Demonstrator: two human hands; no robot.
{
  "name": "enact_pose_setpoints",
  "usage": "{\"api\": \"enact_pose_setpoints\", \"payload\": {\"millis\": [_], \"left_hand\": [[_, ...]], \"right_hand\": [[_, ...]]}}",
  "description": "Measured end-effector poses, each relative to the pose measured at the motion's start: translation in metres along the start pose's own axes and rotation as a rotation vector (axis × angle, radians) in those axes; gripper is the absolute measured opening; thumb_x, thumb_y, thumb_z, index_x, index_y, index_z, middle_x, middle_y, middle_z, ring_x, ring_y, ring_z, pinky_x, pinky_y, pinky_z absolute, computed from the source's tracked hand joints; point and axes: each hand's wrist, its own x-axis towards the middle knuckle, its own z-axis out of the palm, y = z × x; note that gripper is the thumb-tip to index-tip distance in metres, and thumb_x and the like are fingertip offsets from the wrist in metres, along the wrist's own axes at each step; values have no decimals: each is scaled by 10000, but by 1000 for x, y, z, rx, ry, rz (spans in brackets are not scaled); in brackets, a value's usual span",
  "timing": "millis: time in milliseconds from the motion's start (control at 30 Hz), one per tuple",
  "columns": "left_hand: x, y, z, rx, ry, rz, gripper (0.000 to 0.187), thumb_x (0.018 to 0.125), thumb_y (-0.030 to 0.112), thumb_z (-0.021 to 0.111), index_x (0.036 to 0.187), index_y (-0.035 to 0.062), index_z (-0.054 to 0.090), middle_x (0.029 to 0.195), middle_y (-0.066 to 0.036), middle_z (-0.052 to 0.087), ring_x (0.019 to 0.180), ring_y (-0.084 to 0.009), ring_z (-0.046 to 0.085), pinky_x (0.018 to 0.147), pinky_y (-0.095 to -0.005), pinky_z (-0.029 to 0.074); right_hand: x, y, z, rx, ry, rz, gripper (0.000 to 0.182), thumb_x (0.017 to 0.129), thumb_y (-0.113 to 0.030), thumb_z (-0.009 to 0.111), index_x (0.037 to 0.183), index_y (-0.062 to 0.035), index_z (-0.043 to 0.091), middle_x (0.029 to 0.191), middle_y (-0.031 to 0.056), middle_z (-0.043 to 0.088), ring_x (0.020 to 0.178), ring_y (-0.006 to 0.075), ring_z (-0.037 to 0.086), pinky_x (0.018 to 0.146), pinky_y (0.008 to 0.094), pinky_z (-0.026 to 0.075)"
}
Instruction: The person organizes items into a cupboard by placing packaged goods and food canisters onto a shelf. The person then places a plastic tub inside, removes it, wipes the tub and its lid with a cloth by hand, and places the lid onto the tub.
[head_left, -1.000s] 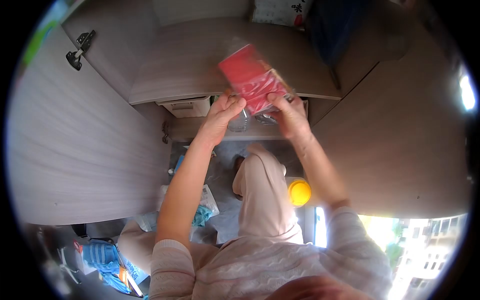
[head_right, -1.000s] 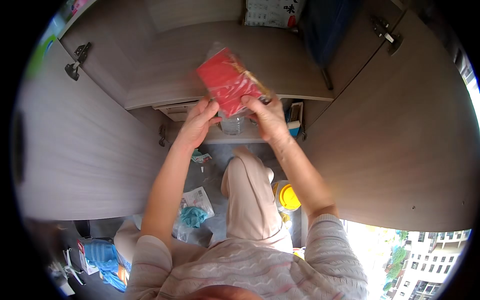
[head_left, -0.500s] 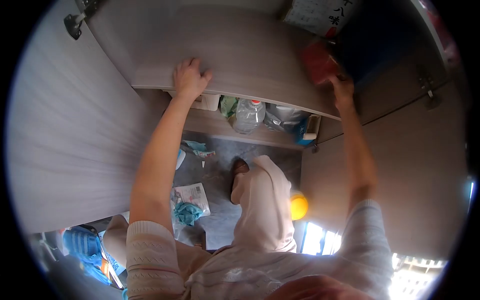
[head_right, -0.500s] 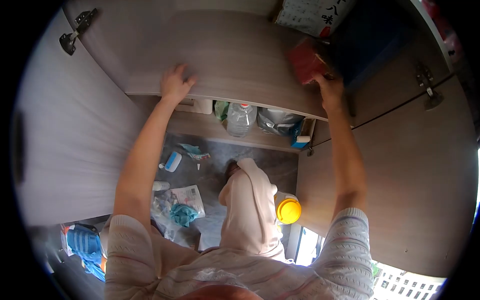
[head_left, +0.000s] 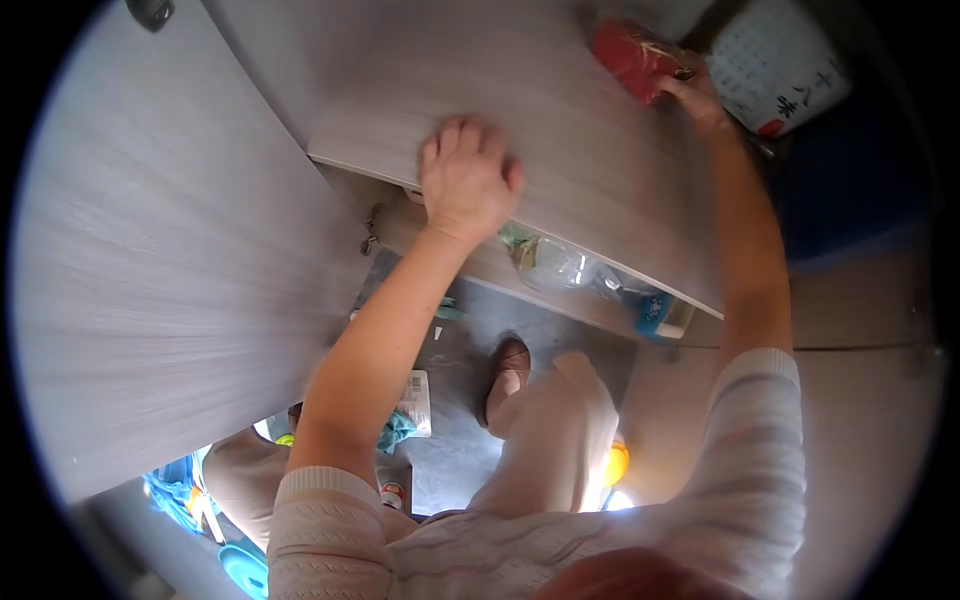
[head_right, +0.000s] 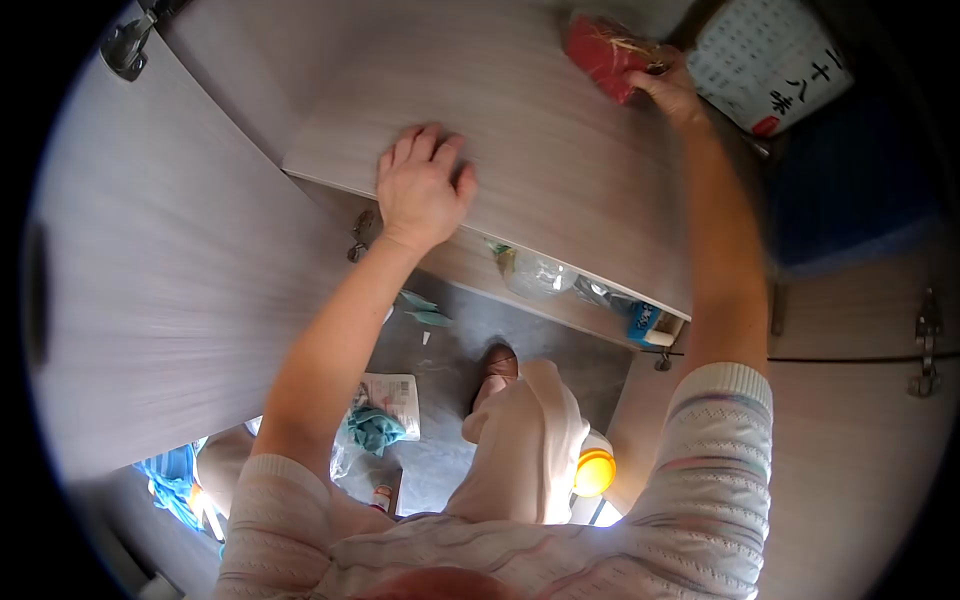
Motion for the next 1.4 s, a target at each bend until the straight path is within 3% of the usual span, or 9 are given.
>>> {"api": "enact_pose_setpoints", "payload": {"millis": [333, 433, 567, 667, 767, 867, 967, 1067, 1400], "left_hand": [[4, 1, -2, -87, -1, -10, 304, 656, 220, 599, 928, 84, 618, 1078, -113, 539, 1051, -278, 463, 862, -397, 359], [5, 3, -3, -89, -1, -7, 298, 647, 215, 601, 918, 92, 622, 1080, -111, 538, 1048, -277, 469, 863, -390, 361], [6, 2, -3, -107, 7, 11, 312, 634, 211, 608, 921, 90, 623, 1081, -120, 539, 1047, -286, 472, 858, -393, 368], [7, 2, -2, -109, 16, 19, 311, 633, 208, 607, 919, 86, 623, 1080, -124, 539, 1042, -290, 474, 857, -392, 369], [8, 2, -2, -106, 17, 19, 311, 632, 205, 606, 917, 84, 623, 1079, -125, 540, 1038, -291, 477, 854, -390, 370], [8, 2, -2, -104, 10, 15, 311, 630, 201, 606, 919, 86, 623, 1078, -123, 541, 1035, -291, 479, 850, -389, 372], [8, 1, -1, -113, 24, 26, 305, 622, 195, 606, 906, 84, 617, 1063, -119, 533, 1026, -290, 474, 843, -393, 368], [7, 1, 3, -117, 43, 32, 296, 617, 190, 605, 892, 82, 610, 1047, -116, 525, 1017, -288, 469, 836, -399, 363], [8, 2, -1, -85, 10, 41, 307, 639, 194, 597, 926, 88, 621, 1078, -122, 543, 1028, -288, 486, 830, -389, 379]], "right_hand": [[112, 42, -7, -636, 81, -24, 924, 555, -282, 744, 1341, -99, 293, 1132, 178, 548, 1027, 296, 543, 898, 330, 419], [118, 47, -23, -491, -51, 140, 913, 567, -293, 742, 1348, -156, 290, 1134, 157, 553, 946, 277, 587, 835, 340, 460], [131, 70, -29, -930, 81, -26, 801, 657, -255, 682, 1342, -173, 273, 1139, 146, 549, 995, 314, 554, 849, 361, 442], [136, 79, -19, -938, 193, -10, 745, 702, -250, 642, 1340, -186, 263, 1115, 137, 558, 1021, 332, 529, 868, 370, 426], [81, 4, 27, -1483, 489, -126, 588, 762, -248, 575, 1299, -209, 338, 1056, 143, 570, 982, 344, 538, 847, 384, 435], [86, -8, 42, -1489, 130, -184, 744, 747, -423, 598, 1356, -234, 215, 1412, 67, 206, 1293, 274, 216, 906, 619, 265], [57, -42, 63, -1372, 123, -42, 752, 772, -464, 568, 1357, -123, 240, 1349, 93, 336, 1253, 226, 302, 1022, 469, 216], [73, -11, 45, -1207, 140, -6, 834, 706, -535, 562, 1367, -170, 208, 1389, 61, 267, 1288, 273, 218, 1034, 547, 100], [84, 19, 37, -1258, 255, -205, 661, 750, -388, 593, 1310, -181, 311, 1364, 67, 301, 1265, 281, 264, 993, 531, 215]]}}
